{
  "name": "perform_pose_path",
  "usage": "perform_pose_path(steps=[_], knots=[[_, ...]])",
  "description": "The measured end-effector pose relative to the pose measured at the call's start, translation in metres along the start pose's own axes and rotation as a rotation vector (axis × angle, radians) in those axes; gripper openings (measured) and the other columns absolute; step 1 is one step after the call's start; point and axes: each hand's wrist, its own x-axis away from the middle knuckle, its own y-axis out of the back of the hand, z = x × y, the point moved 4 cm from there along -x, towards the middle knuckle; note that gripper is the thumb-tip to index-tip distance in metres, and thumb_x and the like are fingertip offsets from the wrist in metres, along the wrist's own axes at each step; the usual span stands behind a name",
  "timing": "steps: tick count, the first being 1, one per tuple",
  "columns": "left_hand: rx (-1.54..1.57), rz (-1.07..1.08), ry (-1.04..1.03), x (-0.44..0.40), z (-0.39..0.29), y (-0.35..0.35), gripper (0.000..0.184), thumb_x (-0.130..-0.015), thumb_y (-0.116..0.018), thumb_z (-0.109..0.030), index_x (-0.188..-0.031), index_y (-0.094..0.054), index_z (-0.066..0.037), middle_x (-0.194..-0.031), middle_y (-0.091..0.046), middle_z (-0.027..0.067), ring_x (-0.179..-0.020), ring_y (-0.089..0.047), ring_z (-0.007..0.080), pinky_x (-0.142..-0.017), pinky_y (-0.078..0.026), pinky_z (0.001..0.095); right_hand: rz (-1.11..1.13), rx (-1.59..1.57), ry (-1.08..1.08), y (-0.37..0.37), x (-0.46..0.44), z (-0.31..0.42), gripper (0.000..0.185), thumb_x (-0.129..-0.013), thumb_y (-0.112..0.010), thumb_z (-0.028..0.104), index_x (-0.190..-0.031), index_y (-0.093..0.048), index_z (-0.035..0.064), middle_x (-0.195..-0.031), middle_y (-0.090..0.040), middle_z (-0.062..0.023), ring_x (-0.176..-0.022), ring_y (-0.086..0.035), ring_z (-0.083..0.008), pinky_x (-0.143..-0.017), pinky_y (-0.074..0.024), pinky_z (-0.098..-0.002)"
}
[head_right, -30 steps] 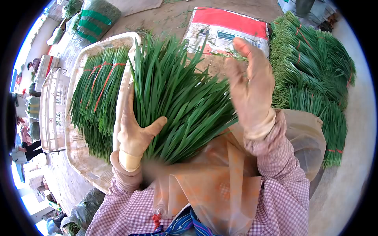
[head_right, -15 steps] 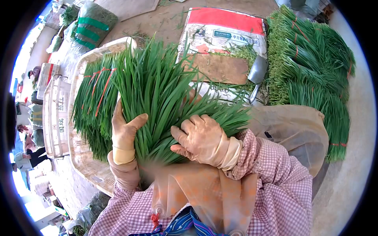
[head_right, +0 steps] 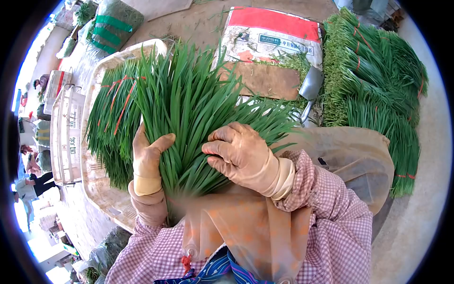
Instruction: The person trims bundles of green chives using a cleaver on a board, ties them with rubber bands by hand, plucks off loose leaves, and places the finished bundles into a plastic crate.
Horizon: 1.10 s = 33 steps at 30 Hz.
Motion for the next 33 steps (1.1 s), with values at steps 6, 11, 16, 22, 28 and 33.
perform_pose_path(steps=[6,11,16,22,28,33], knots=[[-0.005,-0.003,-0.021,0.0,0.004,-0.001,0.053,-0.072,-0.06,0.007,-0.124,-0.052,0.005,-0.107,-0.065,0.0127,-0.093,-0.064,0.0209,-0.086,-0.051,0.032,0.049,0.065,0.075,0.0,-0.014,0.014,0.017,-0.08,-0.073,0.021,-0.094,-0.065,0.0155,-0.097,-0.062,-0.0038,-0.083,-0.061,-0.0273,-0.076,-0.0461,-0.0419],[-0.016,-0.002,0.011,0.001,0.0,0.002,0.054,-0.071,-0.06,0.007,-0.124,-0.052,0.004,-0.107,-0.065,0.0122,-0.093,-0.064,0.0204,-0.087,-0.05,0.031,-0.001,-0.148,-0.065,-0.002,-0.011,0.007,0.011,-0.082,-0.07,0.014,-0.09,-0.064,0.01,-0.093,-0.063,-0.0043,-0.083,-0.061,-0.0275,-0.075,-0.0485,-0.0401],[-0.076,0.01,-0.009,-0.003,0.002,0.002,0.053,-0.071,-0.06,0.007,-0.123,-0.052,0.004,-0.106,-0.065,0.0118,-0.092,-0.064,0.0206,-0.087,-0.05,0.031,-0.287,-0.198,0.009,0.006,-0.03,0.012,0.01,-0.083,-0.065,0.006,-0.093,-0.063,0.0039,-0.084,-0.063,-0.0099,-0.078,-0.061,-0.0308,-0.07,-0.0502,-0.0381],[-0.039,-0.016,-0.007,-0.001,0.003,0.002,0.052,-0.07,-0.061,0.006,-0.122,-0.052,0.004,-0.106,-0.065,0.0127,-0.091,-0.064,0.0215,-0.086,-0.051,0.0313,0.11,-0.178,-0.269,-0.02,-0.029,-0.011,0.02,-0.081,-0.068,0.007,-0.1,-0.065,0.0041,-0.087,-0.064,-0.0128,-0.082,-0.063,-0.0297,-0.071,-0.0506,-0.037],[0.0,-0.009,-0.024,0.0,0.002,-0.003,0.053,-0.07,-0.06,0.006,-0.122,-0.052,0.005,-0.106,-0.065,0.0131,-0.091,-0.064,0.0222,-0.086,-0.051,0.0319,0.395,-0.304,-0.493,-0.022,-0.035,-0.017,0.026,-0.083,-0.069,0.018,-0.104,-0.065,0.0042,-0.075,-0.064,-0.0118,-0.069,-0.062,-0.0285,-0.067,-0.0505,-0.0349],[0.013,-0.025,-0.01,0.002,-0.001,-0.005,0.055,-0.07,-0.061,0.005,-0.124,-0.051,0.004,-0.107,-0.065,0.0131,-0.093,-0.064,0.0223,-0.088,-0.05,0.0328,0.454,0.041,-0.124,-0.032,-0.046,-0.002,0.024,-0.082,-0.067,0.027,-0.092,-0.063,0.0052,-0.076,-0.065,-0.0126,-0.072,-0.064,-0.0319,-0.061,-0.0507,-0.0381]])
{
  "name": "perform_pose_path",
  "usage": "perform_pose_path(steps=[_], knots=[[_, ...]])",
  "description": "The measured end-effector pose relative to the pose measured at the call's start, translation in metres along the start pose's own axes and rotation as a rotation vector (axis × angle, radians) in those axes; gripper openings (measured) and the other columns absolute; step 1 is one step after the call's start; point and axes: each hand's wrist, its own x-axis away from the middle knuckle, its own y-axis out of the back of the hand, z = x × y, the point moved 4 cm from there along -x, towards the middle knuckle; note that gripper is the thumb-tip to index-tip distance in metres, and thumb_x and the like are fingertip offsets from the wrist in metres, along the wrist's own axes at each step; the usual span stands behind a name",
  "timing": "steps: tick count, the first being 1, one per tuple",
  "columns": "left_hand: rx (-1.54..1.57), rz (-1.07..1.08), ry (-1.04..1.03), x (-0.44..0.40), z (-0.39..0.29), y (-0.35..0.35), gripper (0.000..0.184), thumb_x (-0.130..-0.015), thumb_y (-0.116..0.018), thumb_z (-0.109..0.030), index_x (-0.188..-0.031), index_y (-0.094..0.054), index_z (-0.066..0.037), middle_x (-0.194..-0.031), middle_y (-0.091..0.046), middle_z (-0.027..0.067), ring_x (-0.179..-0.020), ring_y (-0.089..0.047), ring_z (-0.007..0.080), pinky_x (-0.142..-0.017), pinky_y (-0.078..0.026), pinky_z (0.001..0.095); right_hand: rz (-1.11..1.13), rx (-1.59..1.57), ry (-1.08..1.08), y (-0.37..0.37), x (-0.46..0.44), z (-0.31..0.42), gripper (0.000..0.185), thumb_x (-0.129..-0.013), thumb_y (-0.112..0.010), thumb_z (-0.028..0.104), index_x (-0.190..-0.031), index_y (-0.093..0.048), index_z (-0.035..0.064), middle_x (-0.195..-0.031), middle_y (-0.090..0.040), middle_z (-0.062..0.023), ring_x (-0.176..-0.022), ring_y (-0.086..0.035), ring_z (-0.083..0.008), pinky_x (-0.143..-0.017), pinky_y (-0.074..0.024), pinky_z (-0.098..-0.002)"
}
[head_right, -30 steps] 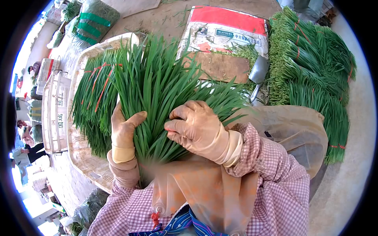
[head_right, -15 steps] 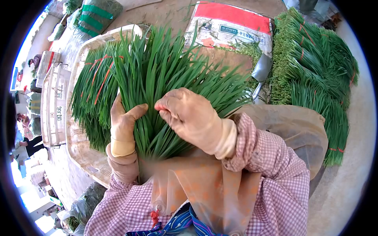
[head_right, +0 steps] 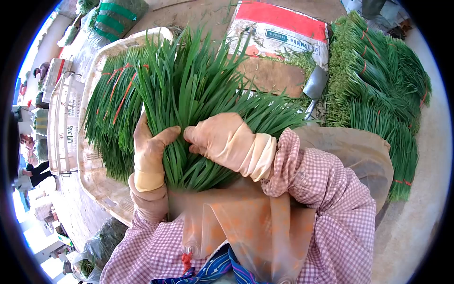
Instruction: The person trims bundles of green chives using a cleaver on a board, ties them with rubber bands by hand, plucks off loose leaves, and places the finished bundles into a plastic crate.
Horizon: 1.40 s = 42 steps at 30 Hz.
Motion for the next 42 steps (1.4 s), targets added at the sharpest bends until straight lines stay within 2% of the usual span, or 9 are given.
perform_pose_path(steps=[4,8,14,17,20,28,30,34,42], knots=[[-0.019,-0.003,0.063,0.001,-0.001,0.002,0.084,-0.064,-0.062,0.015,-0.142,-0.034,0.004,-0.125,-0.056,0.0127,-0.108,-0.057,0.0192,-0.095,-0.045,0.0296,-0.09,0.349,0.114,-0.012,0.001,0.008,0.012,-0.079,-0.063,0.018,-0.08,-0.057,0.0083,-0.07,-0.063,-0.0098,-0.062,-0.065,-0.0279,-0.049,-0.0507,-0.0386],[-0.013,0.002,0.1,0.002,-0.005,-0.002,0.071,-0.065,-0.062,0.013,-0.134,-0.045,0.005,-0.115,-0.061,0.011,-0.099,-0.061,0.0191,-0.09,-0.047,0.0291,-0.124,0.56,0.046,-0.01,0.002,0.012,0.009,-0.081,-0.059,0.015,-0.082,-0.057,0.0072,-0.067,-0.063,-0.0093,-0.062,-0.066,-0.0239,-0.049,-0.0512,-0.0368],[-0.004,0.008,0.042,0.001,-0.003,-0.002,0.056,-0.069,-0.061,0.006,-0.124,-0.051,0.005,-0.107,-0.065,0.0127,-0.093,-0.064,0.022,-0.087,-0.05,0.032,-0.539,-0.02,-0.265,0.03,0.024,-0.023,0.008,-0.083,-0.061,0.005,-0.089,-0.057,0.0038,-0.075,-0.06,-0.0105,-0.067,-0.061,-0.0284,-0.06,-0.051,-0.033],[0.017,0.024,0.028,-0.001,0.001,0.001,0.057,-0.069,-0.061,0.006,-0.125,-0.05,0.005,-0.108,-0.064,0.0129,-0.093,-0.064,0.0223,-0.087,-0.051,0.032,-0.852,-0.199,-0.117,0.052,0.029,-0.031,0.014,-0.09,-0.057,0.004,-0.103,-0.059,0.0007,-0.086,-0.063,-0.0063,-0.075,-0.059,-0.0137,-0.067,-0.0484,-0.0261],[0.007,0.044,0.011,-0.003,0.002,0.001,0.058,-0.068,-0.061,0.006,-0.125,-0.05,0.006,-0.109,-0.064,0.013,-0.093,-0.064,0.0225,-0.087,-0.051,0.0318,-0.541,-0.749,-0.377,0.068,0.018,-0.028,0.018,-0.093,-0.056,0.007,-0.109,-0.058,-0.0007,-0.085,-0.063,-0.004,-0.073,-0.056,-0.0083,-0.065,-0.0475,-0.0231],[-0.005,0.029,0.094,0.001,-0.003,0.0,0.065,-0.068,-0.06,0.008,-0.131,-0.047,0.004,-0.114,-0.062,0.0124,-0.1,-0.062,0.0219,-0.092,-0.048,0.0311,-0.184,-0.726,-0.434,0.054,-0.019,-0.053,0.015,-0.094,-0.06,0.015,-0.104,-0.064,0.0044,-0.068,-0.059,0.0021,-0.051,-0.049,-0.0035,-0.048,-0.037,-0.0184],[-0.037,0.045,0.087,0.006,-0.008,-0.002,0.065,-0.069,-0.059,0.007,-0.132,-0.046,0.004,-0.116,-0.062,0.013,-0.101,-0.062,0.0222,-0.092,-0.048,0.0313,-0.257,-0.781,-0.39,0.03,-0.017,-0.061,0.009,-0.094,-0.059,0.012,-0.092,-0.064,0.0056,-0.068,-0.061,-0.0009,-0.052,-0.051,-0.0078,-0.051,-0.0424,-0.0228],[-0.141,0.099,-0.119,0.006,-0.025,-0.012,0.087,-0.067,-0.058,0.011,-0.148,-0.028,0.0,-0.132,-0.053,0.0133,-0.116,-0.054,0.0215,-0.102,-0.041,0.0312,-0.602,0.103,-0.073,0.03,-0.008,-0.051,0.01,-0.089,-0.053,0.012,-0.08,-0.055,0.0083,-0.06,-0.055,-0.0168,-0.052,-0.056,-0.0335,-0.052,-0.0466,-0.0403],[-0.551,-0.077,-0.18,0.002,0.012,0.005,0.076,-0.065,-0.078,-0.014,-0.134,-0.048,-0.004,-0.115,-0.066,0.0148,-0.104,-0.063,0.0267,-0.094,-0.046,0.0342,-0.693,-0.177,-0.462,0.136,-0.041,-0.216,0.019,-0.084,-0.055,0.016,-0.094,-0.068,0.0062,-0.081,-0.069,-0.0168,-0.072,-0.067,-0.0267,-0.068,-0.053,-0.0377]])
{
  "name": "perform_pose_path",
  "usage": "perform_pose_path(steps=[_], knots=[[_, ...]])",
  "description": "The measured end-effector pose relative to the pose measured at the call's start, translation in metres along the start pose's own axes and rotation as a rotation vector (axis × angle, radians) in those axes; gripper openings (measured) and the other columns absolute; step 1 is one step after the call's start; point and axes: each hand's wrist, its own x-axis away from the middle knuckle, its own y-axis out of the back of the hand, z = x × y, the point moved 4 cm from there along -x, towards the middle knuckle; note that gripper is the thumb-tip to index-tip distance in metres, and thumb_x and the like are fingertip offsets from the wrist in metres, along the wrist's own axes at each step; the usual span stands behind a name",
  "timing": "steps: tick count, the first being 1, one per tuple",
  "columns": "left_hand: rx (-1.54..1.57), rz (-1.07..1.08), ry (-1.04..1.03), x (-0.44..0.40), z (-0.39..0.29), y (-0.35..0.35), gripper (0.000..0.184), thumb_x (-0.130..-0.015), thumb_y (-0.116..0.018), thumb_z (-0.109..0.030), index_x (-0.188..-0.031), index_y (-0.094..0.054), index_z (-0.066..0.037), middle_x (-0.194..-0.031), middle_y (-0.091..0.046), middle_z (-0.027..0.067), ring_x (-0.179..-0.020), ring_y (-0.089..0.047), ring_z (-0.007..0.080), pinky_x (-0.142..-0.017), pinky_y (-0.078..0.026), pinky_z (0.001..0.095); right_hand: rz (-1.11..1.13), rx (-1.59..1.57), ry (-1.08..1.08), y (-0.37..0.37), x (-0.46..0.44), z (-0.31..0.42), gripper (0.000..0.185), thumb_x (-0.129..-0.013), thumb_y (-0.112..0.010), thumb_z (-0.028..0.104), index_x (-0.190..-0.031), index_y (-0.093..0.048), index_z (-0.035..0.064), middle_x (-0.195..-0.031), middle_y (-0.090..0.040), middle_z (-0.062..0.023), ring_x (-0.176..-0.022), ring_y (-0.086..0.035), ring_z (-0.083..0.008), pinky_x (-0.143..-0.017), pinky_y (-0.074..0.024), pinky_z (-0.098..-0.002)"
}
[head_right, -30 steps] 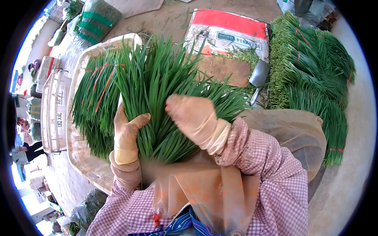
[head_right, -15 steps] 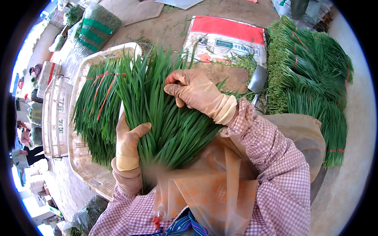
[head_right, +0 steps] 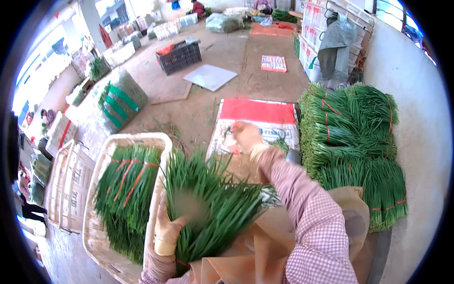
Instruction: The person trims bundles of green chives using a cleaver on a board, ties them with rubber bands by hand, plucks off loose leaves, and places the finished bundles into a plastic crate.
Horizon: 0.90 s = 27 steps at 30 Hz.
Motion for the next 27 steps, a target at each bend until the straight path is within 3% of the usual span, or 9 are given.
perform_pose_path(steps=[1,4,8,9,12,20,22,24,27], knots=[[0.065,0.025,-0.017,-0.001,0.002,-0.002,0.076,-0.066,-0.078,-0.015,-0.134,-0.048,-0.004,-0.115,-0.066,0.0151,-0.104,-0.063,0.0275,-0.095,-0.046,0.0351,-0.072,-0.262,-0.076,0.025,-0.032,-0.007,0.018,-0.088,-0.057,0.012,-0.1,-0.064,0.0012,-0.076,-0.067,-0.0065,-0.063,-0.063,-0.0157,-0.056,-0.0514,-0.0309],[0.073,0.027,-0.035,0.004,-0.014,0.001,0.075,-0.067,-0.078,-0.016,-0.135,-0.048,-0.006,-0.118,-0.063,0.0181,-0.11,-0.061,0.0306,-0.098,-0.045,0.0383,-0.249,0.165,-0.199,0.103,-0.121,-0.038,0.024,-0.092,-0.058,0.022,-0.104,-0.069,0.0038,-0.077,-0.068,-0.0115,-0.066,-0.064,-0.018,-0.057,-0.052,-0.034],[0.094,0.09,-0.2,0.009,-0.047,0.005,0.091,-0.069,-0.078,-0.012,-0.147,-0.031,-0.006,-0.141,-0.045,0.0224,-0.131,-0.044,0.0325,-0.109,-0.035,0.0376,-0.024,0.043,-0.03,0.145,-0.17,-0.045,0.033,-0.088,-0.064,0.036,-0.066,-0.063,0.0124,-0.051,-0.05,0.0025,-0.038,-0.043,-0.0093,-0.034,-0.0287,-0.026],[0.134,0.128,-0.17,0.011,-0.053,0.009,0.092,-0.069,-0.079,-0.016,-0.146,-0.03,-0.002,-0.143,-0.041,0.0241,-0.133,-0.041,0.0344,-0.109,-0.035,0.0379,-0.061,-0.082,-0.048,0.151,-0.173,-0.042,0.02,-0.087,-0.064,0.03,-0.086,-0.054,0.0132,-0.054,-0.051,0.0014,-0.039,-0.045,-0.0099,-0.034,-0.03,-0.0257],[-0.114,0.049,-0.302,0.013,-0.035,-0.004,0.096,-0.068,-0.079,-0.026,-0.145,-0.027,0.001,-0.141,-0.04,0.0267,-0.132,-0.039,0.0382,-0.111,-0.033,0.0387,-0.18,-0.387,-0.111,0.149,-0.156,-0.042,0.076,-0.081,-0.063,0.014,-0.147,-0.024,0.0156,-0.064,-0.056,-0.0021,-0.043,-0.05,-0.0118,-0.034,-0.034,-0.0249],[-0.042,0.101,-0.161,0.008,-0.045,-0.002,0.091,-0.069,-0.075,-0.017,-0.146,-0.027,-0.004,-0.137,-0.044,0.0266,-0.128,-0.044,0.0389,-0.107,-0.037,0.0395,0.446,-0.387,0.232,0.025,0.064,0.124,0.033,-0.094,-0.061,0.029,-0.114,-0.06,0.0035,-0.08,-0.066,-0.0052,-0.063,-0.061,-0.0149,-0.063,-0.0502,-0.0272],[-0.037,0.098,-0.139,0.008,-0.045,-0.001,0.091,-0.068,-0.074,-0.015,-0.145,-0.027,-0.003,-0.135,-0.046,0.027,-0.123,-0.048,0.0404,-0.104,-0.04,0.0407,0.712,-0.226,0.248,0.006,0.126,0.137,0.036,-0.09,-0.065,0.028,-0.115,-0.06,0.0024,-0.08,-0.067,-0.0091,-0.067,-0.064,-0.0222,-0.068,-0.0521,-0.0327],[0.151,0.016,-0.272,0.006,-0.058,0.008,0.087,-0.07,-0.072,-0.016,-0.145,-0.029,-0.009,-0.131,-0.049,0.0267,-0.12,-0.05,0.0399,-0.1,-0.043,0.0403,0.852,0.16,0.758,-0.002,0.16,0.164,0.063,-0.079,-0.074,0.04,-0.125,-0.056,0.0009,-0.094,-0.068,-0.0167,-0.085,-0.064,-0.0288,-0.078,-0.0503,-0.0376],[0.036,0.074,-0.074,0.004,-0.04,0.001,0.085,-0.071,-0.069,-0.014,-0.146,-0.028,-0.011,-0.112,-0.061,0.0251,-0.105,-0.059,0.0408,-0.091,-0.049,0.0421,0.851,0.617,0.592,-0.016,0.191,0.143,0.083,-0.068,-0.079,0.047,-0.133,-0.049,0.0026,-0.114,-0.062,-0.0225,-0.102,-0.06,-0.0382,-0.088,-0.0472,-0.0438]])
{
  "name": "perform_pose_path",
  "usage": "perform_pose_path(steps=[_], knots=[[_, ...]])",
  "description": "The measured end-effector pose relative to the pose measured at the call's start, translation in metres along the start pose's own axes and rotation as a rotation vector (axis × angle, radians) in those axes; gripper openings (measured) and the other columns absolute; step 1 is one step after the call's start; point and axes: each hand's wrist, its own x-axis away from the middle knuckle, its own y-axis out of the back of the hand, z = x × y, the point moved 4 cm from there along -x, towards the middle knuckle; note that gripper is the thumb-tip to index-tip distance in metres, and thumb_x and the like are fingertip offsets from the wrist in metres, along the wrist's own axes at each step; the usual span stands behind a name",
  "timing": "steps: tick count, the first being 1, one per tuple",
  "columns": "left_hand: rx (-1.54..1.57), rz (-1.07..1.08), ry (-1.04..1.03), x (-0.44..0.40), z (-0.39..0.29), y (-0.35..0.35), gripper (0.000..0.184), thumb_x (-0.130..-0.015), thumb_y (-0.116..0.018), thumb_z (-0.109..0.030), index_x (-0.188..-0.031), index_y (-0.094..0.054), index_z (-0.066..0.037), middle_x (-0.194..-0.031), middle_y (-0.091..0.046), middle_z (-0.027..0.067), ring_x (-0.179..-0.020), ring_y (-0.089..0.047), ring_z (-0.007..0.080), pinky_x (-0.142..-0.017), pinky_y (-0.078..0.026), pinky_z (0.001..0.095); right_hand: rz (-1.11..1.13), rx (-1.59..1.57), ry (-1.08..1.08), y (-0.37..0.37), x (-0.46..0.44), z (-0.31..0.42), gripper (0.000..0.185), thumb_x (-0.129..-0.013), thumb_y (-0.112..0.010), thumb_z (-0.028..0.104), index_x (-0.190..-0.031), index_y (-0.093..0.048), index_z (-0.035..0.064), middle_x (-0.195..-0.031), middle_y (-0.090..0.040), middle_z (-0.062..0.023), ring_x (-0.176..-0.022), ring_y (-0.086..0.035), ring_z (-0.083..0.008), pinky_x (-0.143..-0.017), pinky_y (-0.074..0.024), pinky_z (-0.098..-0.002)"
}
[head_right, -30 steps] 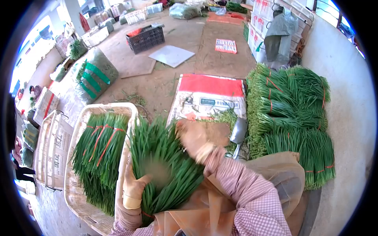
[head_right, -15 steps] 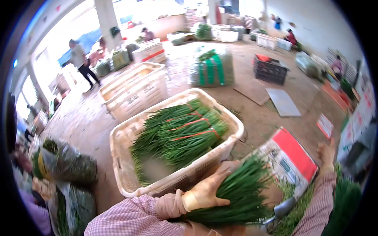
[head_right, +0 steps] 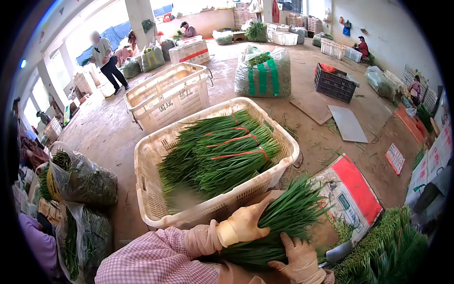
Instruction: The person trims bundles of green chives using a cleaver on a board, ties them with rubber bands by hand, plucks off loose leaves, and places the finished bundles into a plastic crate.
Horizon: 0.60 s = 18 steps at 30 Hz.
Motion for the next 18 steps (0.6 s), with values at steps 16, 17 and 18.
perform_pose_path(steps=[16,17,18], knots=[[-0.802,0.155,-0.687,0.0,-0.073,-0.036,0.076,-0.069,-0.069,-0.014,-0.139,-0.042,-0.006,-0.131,-0.051,0.0169,-0.117,-0.053,0.0349,-0.092,-0.046,0.0485,-0.586,-0.532,-0.091,-0.018,-0.028,-0.052,0.07,-0.071,-0.076,0.03,-0.129,-0.049,0.0016,-0.114,-0.059,-0.0185,-0.102,-0.058,-0.0353,-0.087,-0.0468,-0.0427],[-0.802,0.234,-0.772,0.012,-0.081,-0.028,0.074,-0.071,-0.069,-0.018,-0.14,-0.043,-0.009,-0.137,-0.047,0.0167,-0.119,-0.051,0.0352,-0.091,-0.045,0.0527,-0.597,-0.637,-0.142,-0.023,-0.019,-0.056,0.068,-0.072,-0.076,0.03,-0.129,-0.05,0.0015,-0.113,-0.059,-0.0178,-0.101,-0.058,-0.0344,-0.086,-0.0469,-0.0419],[-0.596,0.33,-0.806,0.023,-0.09,-0.02,0.073,-0.071,-0.072,-0.019,-0.138,-0.045,-0.008,-0.137,-0.048,0.0165,-0.12,-0.051,0.0363,-0.094,-0.044,0.0523,-0.608,-0.732,-0.181,-0.027,-0.013,-0.06,0.066,-0.073,-0.075,0.03,-0.128,-0.05,0.0015,-0.111,-0.06,-0.017,-0.099,-0.058,-0.0334,-0.085,-0.0471,-0.041]])
